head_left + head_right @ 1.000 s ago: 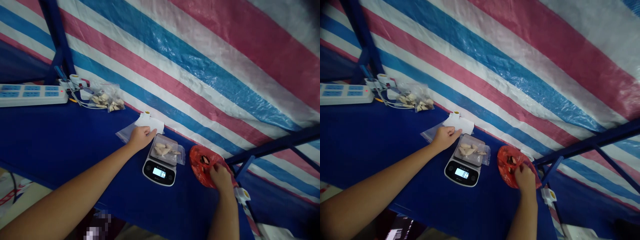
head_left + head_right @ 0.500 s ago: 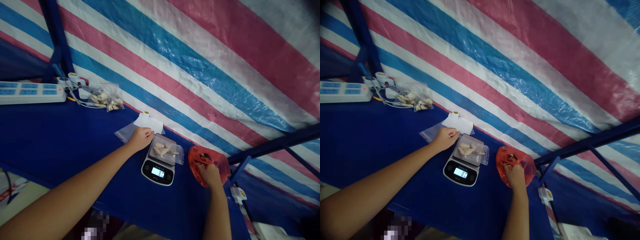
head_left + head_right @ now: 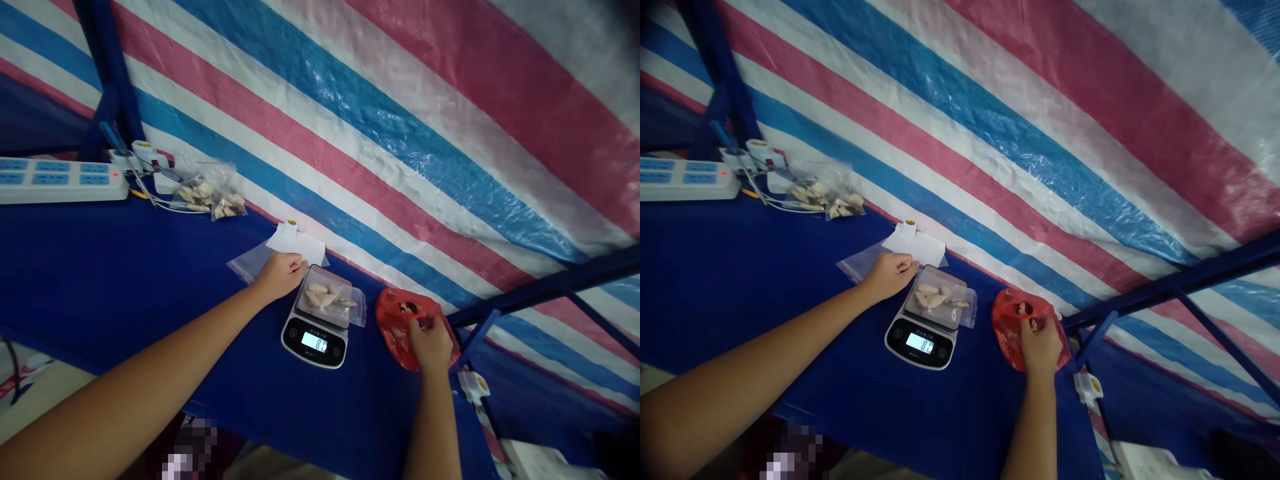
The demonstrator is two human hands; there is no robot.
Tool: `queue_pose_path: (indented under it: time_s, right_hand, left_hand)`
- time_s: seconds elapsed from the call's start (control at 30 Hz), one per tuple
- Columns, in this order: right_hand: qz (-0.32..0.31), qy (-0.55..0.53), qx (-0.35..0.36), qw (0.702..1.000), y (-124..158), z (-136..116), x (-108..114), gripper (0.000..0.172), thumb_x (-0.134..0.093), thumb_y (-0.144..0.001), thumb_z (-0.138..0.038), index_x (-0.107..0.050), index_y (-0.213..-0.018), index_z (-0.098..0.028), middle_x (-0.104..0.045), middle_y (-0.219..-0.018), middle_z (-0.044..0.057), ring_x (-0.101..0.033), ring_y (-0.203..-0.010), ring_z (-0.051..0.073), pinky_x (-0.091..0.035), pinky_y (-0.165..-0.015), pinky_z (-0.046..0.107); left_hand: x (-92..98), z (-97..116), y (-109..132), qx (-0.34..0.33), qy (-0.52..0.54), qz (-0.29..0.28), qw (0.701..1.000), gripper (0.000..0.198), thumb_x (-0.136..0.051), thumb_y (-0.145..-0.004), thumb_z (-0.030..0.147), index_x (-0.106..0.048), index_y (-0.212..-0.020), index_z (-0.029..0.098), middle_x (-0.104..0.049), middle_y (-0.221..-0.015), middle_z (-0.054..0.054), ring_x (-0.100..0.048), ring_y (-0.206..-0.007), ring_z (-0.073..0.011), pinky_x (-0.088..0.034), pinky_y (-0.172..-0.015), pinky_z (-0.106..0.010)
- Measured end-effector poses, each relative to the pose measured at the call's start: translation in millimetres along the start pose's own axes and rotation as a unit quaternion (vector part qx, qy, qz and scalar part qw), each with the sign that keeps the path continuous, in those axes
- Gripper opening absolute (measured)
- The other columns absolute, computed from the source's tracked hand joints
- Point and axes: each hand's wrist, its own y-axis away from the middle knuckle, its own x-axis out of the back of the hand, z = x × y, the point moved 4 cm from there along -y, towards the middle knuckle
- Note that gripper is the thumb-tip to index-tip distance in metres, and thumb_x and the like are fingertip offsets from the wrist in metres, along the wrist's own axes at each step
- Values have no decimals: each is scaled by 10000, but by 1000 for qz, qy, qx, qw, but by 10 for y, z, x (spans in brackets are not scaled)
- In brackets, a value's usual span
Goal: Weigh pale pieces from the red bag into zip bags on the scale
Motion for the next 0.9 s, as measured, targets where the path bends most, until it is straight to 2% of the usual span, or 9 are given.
queue_pose_path:
  time_s: [0.1, 0.17, 0.33, 0.4, 0.53, 0.67, 0.73, 0.8, 0.9]
  right_hand:
    - [94, -8, -32, 995, 24, -10, 15, 589, -644, -742, -717, -638, -992, -183, -717, -884, 144, -669, -830, 329, -489, -753, 399]
    - [103, -14, -28, 994, 30, -9, -35, 651, -678, -724, -709, -625, -1075, -164, -722, -936, 161, -673, -849, 332, -497, -756, 395]
    - [-83, 64, 61, 993, 53, 31, -322, 497, -600, -862, -562, -678, -1112, -139, -733, -909, 172, -691, -809, 324, -492, -739, 393]
    - [-102, 104, 65, 987, 69, 65, -363, 468, -541, -913, -532, -699, -1129, -148, -734, -909, 171, -696, -792, 317, -487, -733, 397]
    - [-61, 101, 84, 989, 73, 25, -307, 446, -515, -935, -500, -709, -1146, -158, -731, -1015, 189, -698, -887, 331, -490, -775, 403]
    - [98, 44, 49, 993, 79, -35, -109, 648, -579, -863, -665, -630, -1169, -96, -708, -1011, 217, -674, -920, 363, -491, -776, 405]
    - [147, 17, 49, 988, 89, -52, -69, 701, -583, -834, -725, -599, -1174, -112, -699, -1012, 197, -662, -920, 353, -487, -783, 396]
    - [151, 3, 57, 987, 82, -51, -101, 708, -598, -809, -745, -589, -1161, -130, -693, -1017, 182, -649, -920, 338, -486, -794, 391]
    - [93, 19, 84, 992, 55, -42, -239, 636, -597, -830, -660, -596, -1141, -105, -685, -1041, 215, -632, -949, 341, -488, -837, 413]
  left_hand:
    - [-1, -5, 1, 4, 2, -4, 1000, 461, -534, -854, 325, -191, -567, 213, -181, -526, 58, -241, -509, -98, -227, -530, -284]
    - [4, 2, 7, 7, 1, -6, 1000, 466, -539, -859, 331, -191, -573, 213, -176, -529, 60, -238, -509, -98, -228, -532, -284]
    - [25, 67, 30, 1, -2, -11, 1000, 428, -565, -861, 327, -267, -577, 208, -251, -515, 67, -288, -502, -96, -259, -549, -278]
    - [23, 89, 36, -3, 0, -20, 1000, 407, -567, -857, 317, -295, -575, 207, -284, -507, 68, -307, -495, -95, -262, -547, -277]
    - [20, 109, 38, -13, 3, -28, 1000, 406, -562, -858, 308, -288, -575, 209, -274, -506, 68, -306, -485, -94, -257, -537, -276]
    - [25, 122, 41, -15, 2, -29, 999, 409, -555, -862, 297, -271, -581, 210, -268, -507, 67, -296, -488, -93, -256, -538, -277]
    - [23, 122, 47, -14, 3, -32, 999, 406, -555, -859, 291, -268, -584, 209, -271, -509, 67, -294, -492, -92, -254, -539, -278]
    - [16, 119, 54, -17, 2, -35, 999, 407, -560, -855, 288, -266, -585, 208, -268, -511, 67, -290, -493, -91, -254, -538, -278]
    - [5, 105, 62, -17, -2, -38, 999, 406, -566, -852, 289, -271, -585, 207, -265, -510, 69, -287, -493, -91, -252, -539, -279]
